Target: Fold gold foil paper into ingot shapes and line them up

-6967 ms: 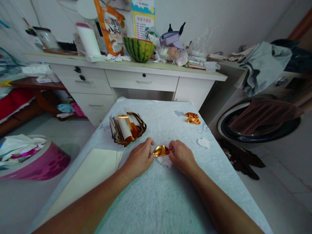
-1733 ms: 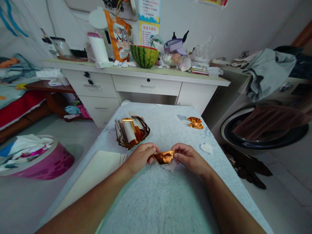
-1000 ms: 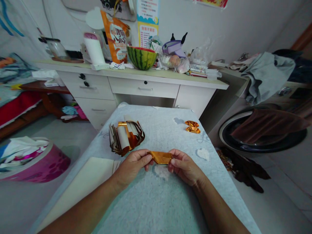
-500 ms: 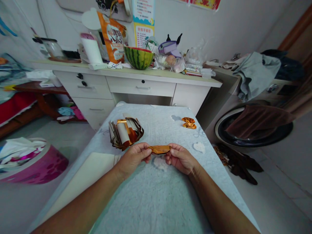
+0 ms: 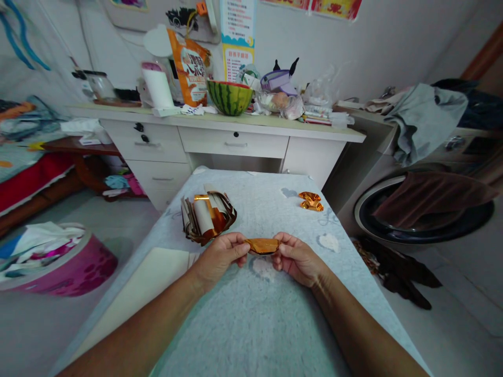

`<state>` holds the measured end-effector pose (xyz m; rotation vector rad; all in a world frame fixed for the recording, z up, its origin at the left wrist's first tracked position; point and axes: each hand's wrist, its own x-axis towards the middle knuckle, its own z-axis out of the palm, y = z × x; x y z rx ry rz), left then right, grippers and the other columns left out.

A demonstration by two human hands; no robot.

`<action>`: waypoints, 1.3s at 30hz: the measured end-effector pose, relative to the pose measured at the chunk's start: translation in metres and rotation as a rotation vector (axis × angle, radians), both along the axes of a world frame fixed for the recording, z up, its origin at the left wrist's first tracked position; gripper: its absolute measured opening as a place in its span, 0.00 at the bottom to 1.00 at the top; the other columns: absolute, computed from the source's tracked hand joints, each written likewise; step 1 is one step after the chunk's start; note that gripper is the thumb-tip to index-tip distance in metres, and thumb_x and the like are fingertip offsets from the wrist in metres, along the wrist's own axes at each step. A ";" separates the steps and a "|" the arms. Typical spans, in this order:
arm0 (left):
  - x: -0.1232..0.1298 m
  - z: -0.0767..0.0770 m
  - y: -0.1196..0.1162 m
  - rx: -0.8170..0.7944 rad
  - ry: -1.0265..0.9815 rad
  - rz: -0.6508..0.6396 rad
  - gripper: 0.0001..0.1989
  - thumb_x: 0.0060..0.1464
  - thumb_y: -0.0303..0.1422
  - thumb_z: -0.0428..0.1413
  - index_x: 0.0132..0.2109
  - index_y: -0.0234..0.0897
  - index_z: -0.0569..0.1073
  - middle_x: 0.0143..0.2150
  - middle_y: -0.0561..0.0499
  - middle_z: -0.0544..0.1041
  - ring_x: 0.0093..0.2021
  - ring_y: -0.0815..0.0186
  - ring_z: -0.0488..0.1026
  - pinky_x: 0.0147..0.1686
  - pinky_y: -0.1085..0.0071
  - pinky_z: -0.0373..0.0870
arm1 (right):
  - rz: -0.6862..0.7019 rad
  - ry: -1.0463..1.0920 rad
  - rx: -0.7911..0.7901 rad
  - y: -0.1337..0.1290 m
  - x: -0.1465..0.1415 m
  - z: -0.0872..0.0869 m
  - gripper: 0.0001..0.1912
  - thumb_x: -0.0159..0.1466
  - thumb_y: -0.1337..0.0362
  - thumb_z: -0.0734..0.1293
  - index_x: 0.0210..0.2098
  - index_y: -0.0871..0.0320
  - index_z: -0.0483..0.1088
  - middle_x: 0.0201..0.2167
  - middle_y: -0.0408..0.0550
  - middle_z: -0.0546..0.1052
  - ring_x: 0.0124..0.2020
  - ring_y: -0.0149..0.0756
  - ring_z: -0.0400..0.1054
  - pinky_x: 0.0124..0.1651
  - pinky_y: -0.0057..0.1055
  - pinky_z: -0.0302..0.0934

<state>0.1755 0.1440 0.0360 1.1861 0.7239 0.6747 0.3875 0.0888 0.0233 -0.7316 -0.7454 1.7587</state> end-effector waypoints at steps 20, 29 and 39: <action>-0.001 0.002 0.001 -0.114 -0.034 0.006 0.12 0.46 0.34 0.63 0.33 0.35 0.68 0.25 0.56 0.70 0.26 0.73 0.65 0.26 0.75 0.59 | 0.022 -0.081 0.021 -0.001 0.001 0.004 0.14 0.51 0.64 0.77 0.31 0.61 0.69 0.25 0.42 0.75 0.23 0.26 0.69 0.25 0.22 0.63; -0.001 0.001 0.002 -0.068 0.006 0.035 0.12 0.45 0.35 0.64 0.33 0.34 0.69 0.28 0.56 0.69 0.27 0.73 0.63 0.29 0.75 0.59 | 0.073 -0.063 0.028 0.000 0.002 0.004 0.15 0.52 0.64 0.76 0.35 0.62 0.69 0.26 0.43 0.76 0.22 0.27 0.70 0.25 0.23 0.66; -0.002 0.001 0.001 -0.050 0.000 -0.003 0.12 0.47 0.36 0.62 0.32 0.34 0.68 0.26 0.56 0.68 0.26 0.73 0.62 0.27 0.75 0.56 | 0.053 -0.132 0.044 -0.001 0.003 0.003 0.14 0.52 0.62 0.76 0.30 0.62 0.69 0.24 0.43 0.75 0.23 0.26 0.69 0.26 0.22 0.64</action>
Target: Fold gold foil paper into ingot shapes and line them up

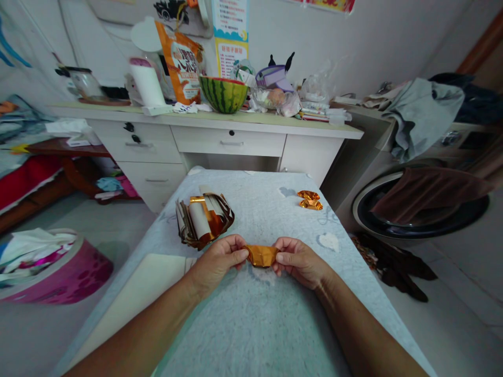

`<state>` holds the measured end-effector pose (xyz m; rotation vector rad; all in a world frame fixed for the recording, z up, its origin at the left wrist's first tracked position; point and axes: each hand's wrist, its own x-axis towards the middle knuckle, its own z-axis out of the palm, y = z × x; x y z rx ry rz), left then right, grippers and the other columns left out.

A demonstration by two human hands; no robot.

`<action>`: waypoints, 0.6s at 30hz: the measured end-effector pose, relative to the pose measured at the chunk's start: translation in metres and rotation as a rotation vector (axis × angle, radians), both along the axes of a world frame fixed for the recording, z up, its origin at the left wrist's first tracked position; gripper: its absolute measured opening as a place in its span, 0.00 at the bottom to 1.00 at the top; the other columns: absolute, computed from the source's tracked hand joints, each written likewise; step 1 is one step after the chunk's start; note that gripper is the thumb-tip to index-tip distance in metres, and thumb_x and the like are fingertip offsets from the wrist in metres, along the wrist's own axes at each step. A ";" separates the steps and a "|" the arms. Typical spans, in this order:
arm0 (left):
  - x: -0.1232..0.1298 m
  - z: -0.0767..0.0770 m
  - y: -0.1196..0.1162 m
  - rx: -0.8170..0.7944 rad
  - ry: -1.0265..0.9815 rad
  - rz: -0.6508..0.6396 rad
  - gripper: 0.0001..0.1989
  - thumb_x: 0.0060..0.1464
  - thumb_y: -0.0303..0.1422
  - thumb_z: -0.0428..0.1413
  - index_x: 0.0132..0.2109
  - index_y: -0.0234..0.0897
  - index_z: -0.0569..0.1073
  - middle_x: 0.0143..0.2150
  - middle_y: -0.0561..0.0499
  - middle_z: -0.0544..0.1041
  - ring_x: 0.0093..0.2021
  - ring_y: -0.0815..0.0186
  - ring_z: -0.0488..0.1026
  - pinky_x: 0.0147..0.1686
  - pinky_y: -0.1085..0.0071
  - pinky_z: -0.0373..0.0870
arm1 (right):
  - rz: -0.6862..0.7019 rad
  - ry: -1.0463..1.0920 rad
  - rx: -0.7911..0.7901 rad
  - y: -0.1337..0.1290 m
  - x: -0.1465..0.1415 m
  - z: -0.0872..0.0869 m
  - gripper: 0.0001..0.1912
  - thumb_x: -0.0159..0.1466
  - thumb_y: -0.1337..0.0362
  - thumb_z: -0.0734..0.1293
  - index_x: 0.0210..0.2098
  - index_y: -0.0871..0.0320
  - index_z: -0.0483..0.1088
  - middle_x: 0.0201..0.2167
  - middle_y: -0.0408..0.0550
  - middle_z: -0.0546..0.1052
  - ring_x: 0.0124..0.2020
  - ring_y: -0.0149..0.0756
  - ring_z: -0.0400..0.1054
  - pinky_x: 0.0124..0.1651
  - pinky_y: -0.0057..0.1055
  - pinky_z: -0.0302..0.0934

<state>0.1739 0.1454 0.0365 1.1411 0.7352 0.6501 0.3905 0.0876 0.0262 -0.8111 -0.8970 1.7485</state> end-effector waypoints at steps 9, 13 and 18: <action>0.000 0.002 -0.002 -0.047 -0.011 -0.018 0.12 0.46 0.35 0.63 0.34 0.34 0.69 0.27 0.55 0.68 0.27 0.72 0.63 0.28 0.75 0.58 | 0.001 0.010 -0.007 -0.001 -0.002 0.002 0.14 0.52 0.62 0.76 0.31 0.61 0.70 0.25 0.42 0.74 0.22 0.24 0.66 0.27 0.22 0.64; 0.000 0.000 -0.002 -0.033 -0.027 -0.047 0.12 0.47 0.36 0.63 0.34 0.34 0.69 0.28 0.54 0.69 0.28 0.71 0.64 0.30 0.74 0.59 | -0.005 0.014 0.007 -0.001 -0.003 0.002 0.14 0.52 0.62 0.76 0.31 0.61 0.69 0.25 0.41 0.74 0.21 0.24 0.66 0.26 0.23 0.63; 0.001 0.000 -0.002 0.010 -0.023 -0.070 0.12 0.49 0.37 0.62 0.33 0.35 0.68 0.26 0.55 0.69 0.28 0.72 0.64 0.30 0.75 0.58 | 0.004 -0.004 0.029 -0.002 -0.002 0.002 0.14 0.52 0.61 0.76 0.31 0.61 0.70 0.24 0.41 0.74 0.21 0.24 0.66 0.27 0.22 0.62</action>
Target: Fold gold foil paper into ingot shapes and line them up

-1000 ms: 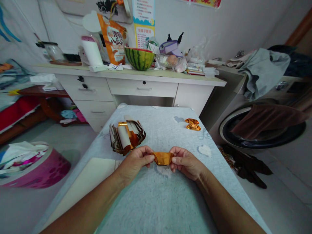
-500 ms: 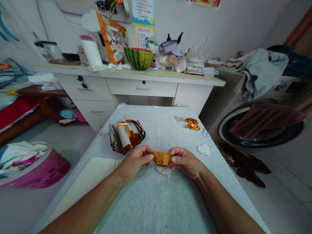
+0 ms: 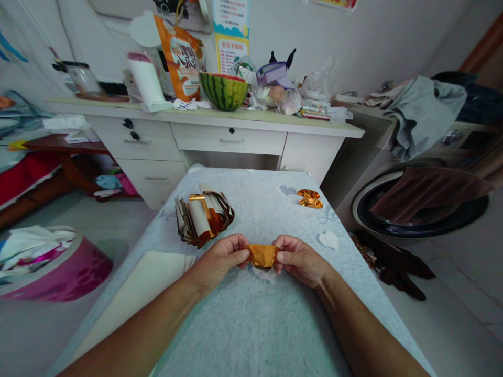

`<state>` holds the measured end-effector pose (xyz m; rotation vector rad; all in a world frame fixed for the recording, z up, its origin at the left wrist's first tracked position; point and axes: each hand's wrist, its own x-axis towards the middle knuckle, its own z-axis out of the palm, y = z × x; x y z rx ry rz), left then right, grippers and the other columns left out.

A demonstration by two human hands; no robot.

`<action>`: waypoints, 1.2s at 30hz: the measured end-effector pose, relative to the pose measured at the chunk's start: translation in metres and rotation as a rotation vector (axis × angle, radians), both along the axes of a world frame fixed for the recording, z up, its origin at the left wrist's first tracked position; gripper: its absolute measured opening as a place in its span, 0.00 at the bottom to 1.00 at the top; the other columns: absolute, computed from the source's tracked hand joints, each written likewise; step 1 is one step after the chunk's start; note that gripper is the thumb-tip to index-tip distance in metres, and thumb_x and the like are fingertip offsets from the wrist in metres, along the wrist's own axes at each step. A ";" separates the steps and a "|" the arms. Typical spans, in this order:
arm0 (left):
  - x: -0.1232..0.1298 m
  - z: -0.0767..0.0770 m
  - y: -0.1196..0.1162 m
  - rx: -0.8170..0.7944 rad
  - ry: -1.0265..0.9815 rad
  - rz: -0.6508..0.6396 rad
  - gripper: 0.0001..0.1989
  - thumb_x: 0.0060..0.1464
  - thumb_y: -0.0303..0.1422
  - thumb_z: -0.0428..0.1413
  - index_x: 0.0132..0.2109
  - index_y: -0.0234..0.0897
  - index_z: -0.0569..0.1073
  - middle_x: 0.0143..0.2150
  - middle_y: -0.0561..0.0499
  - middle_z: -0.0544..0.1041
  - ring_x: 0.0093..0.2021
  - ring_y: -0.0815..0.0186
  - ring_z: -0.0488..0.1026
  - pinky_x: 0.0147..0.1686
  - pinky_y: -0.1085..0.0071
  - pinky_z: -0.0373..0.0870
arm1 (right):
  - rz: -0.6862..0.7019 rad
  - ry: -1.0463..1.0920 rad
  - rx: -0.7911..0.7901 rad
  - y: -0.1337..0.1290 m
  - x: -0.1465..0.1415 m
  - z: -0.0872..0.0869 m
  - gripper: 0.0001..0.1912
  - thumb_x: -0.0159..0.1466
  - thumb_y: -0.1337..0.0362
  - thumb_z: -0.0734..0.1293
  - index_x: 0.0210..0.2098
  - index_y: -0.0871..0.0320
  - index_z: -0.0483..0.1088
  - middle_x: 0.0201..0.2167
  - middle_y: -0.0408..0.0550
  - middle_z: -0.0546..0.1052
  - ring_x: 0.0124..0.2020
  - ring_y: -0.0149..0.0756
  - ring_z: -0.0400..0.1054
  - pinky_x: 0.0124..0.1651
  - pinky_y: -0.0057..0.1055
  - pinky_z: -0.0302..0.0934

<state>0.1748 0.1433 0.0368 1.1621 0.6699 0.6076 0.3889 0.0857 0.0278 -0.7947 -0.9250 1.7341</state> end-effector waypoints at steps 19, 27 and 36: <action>0.002 0.002 -0.001 -0.054 -0.039 -0.048 0.17 0.44 0.38 0.65 0.32 0.35 0.66 0.25 0.55 0.71 0.27 0.72 0.67 0.29 0.75 0.60 | 0.010 -0.017 0.031 0.000 0.003 0.001 0.15 0.51 0.61 0.76 0.32 0.61 0.70 0.23 0.41 0.74 0.21 0.24 0.67 0.26 0.21 0.62; 0.000 0.002 -0.003 -0.047 -0.083 -0.090 0.15 0.46 0.36 0.64 0.32 0.34 0.65 0.26 0.56 0.70 0.28 0.73 0.66 0.29 0.76 0.58 | 0.032 0.007 0.008 -0.001 0.001 0.000 0.13 0.51 0.61 0.76 0.30 0.61 0.71 0.22 0.41 0.74 0.20 0.24 0.66 0.25 0.21 0.62; -0.002 0.002 -0.001 0.013 -0.061 -0.125 0.12 0.49 0.33 0.62 0.33 0.34 0.65 0.26 0.55 0.71 0.28 0.72 0.66 0.30 0.76 0.58 | 0.058 -0.013 0.018 -0.002 0.001 0.002 0.14 0.51 0.61 0.76 0.29 0.60 0.70 0.24 0.41 0.74 0.22 0.25 0.66 0.26 0.22 0.61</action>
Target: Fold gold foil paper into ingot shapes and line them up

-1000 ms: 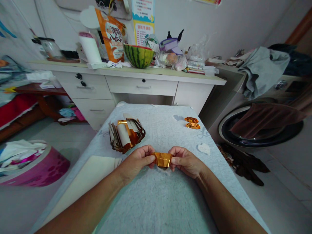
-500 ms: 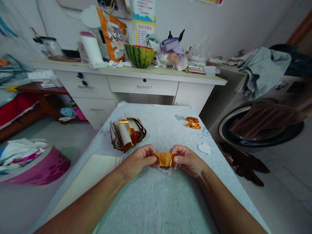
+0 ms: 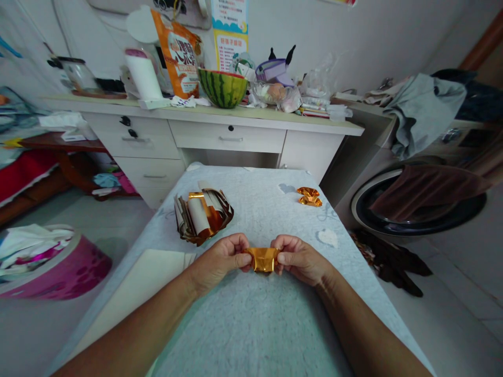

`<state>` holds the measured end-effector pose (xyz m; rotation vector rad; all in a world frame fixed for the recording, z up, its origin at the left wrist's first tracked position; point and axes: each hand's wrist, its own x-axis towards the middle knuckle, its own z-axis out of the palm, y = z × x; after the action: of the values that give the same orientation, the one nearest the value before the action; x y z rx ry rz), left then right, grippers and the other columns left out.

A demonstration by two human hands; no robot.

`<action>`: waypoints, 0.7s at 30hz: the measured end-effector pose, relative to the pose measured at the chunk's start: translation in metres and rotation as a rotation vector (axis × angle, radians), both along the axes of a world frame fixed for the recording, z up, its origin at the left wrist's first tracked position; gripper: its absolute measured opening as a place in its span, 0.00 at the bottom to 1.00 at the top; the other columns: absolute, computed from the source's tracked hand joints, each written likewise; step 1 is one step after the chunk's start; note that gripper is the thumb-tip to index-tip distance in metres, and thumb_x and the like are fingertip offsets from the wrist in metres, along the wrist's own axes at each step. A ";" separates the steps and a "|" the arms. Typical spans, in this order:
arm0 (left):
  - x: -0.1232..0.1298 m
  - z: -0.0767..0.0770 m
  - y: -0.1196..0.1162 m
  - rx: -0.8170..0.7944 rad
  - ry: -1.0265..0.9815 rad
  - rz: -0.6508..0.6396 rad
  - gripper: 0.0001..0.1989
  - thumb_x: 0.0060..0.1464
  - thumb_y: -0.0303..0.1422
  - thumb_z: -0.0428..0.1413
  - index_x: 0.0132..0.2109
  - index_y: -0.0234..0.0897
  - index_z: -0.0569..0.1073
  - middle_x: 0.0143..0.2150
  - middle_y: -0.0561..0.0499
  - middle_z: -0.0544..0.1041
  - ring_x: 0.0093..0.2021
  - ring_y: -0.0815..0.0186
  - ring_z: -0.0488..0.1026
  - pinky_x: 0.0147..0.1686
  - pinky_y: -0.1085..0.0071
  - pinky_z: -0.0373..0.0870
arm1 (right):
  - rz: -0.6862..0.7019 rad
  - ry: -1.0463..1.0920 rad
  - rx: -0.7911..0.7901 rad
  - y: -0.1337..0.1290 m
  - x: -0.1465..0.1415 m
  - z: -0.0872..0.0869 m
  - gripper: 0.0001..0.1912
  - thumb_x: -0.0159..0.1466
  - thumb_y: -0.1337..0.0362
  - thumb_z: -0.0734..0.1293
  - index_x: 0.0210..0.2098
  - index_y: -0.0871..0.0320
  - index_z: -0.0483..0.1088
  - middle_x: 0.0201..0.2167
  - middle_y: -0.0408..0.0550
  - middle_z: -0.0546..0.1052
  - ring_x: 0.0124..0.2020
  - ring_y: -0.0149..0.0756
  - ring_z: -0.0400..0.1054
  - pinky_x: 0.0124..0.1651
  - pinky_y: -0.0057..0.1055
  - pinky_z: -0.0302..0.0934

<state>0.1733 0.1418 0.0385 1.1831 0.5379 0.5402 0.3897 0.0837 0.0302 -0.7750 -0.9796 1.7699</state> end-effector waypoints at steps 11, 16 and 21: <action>0.000 0.005 0.002 0.693 0.231 0.184 0.04 0.52 0.24 0.54 0.31 0.36 0.68 0.35 0.54 0.67 0.37 0.70 0.66 0.39 0.72 0.62 | -0.221 -0.159 0.000 0.004 -0.001 0.005 0.17 0.57 0.54 0.71 0.40 0.56 0.67 0.25 0.40 0.69 0.23 0.26 0.62 0.22 0.21 0.55; 0.000 0.004 -0.004 1.001 0.362 0.242 0.10 0.51 0.18 0.50 0.33 0.37 0.70 0.40 0.53 0.66 0.42 0.70 0.67 0.43 0.72 0.62 | -0.305 -0.309 0.029 0.005 -0.005 -0.002 0.15 0.61 0.51 0.65 0.39 0.56 0.65 0.22 0.38 0.67 0.17 0.24 0.56 0.16 0.20 0.49; 0.001 -0.001 -0.006 1.072 0.443 0.230 0.11 0.49 0.17 0.49 0.32 0.38 0.70 0.37 0.54 0.66 0.37 0.71 0.67 0.37 0.74 0.62 | -0.330 -0.429 0.107 0.003 -0.005 0.002 0.15 0.60 0.54 0.67 0.40 0.55 0.65 0.22 0.35 0.65 0.15 0.22 0.53 0.15 0.19 0.46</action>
<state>0.1745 0.1360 0.0374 2.3116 0.7993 0.8045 0.3851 0.0869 0.0319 -1.2019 -1.1369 1.2812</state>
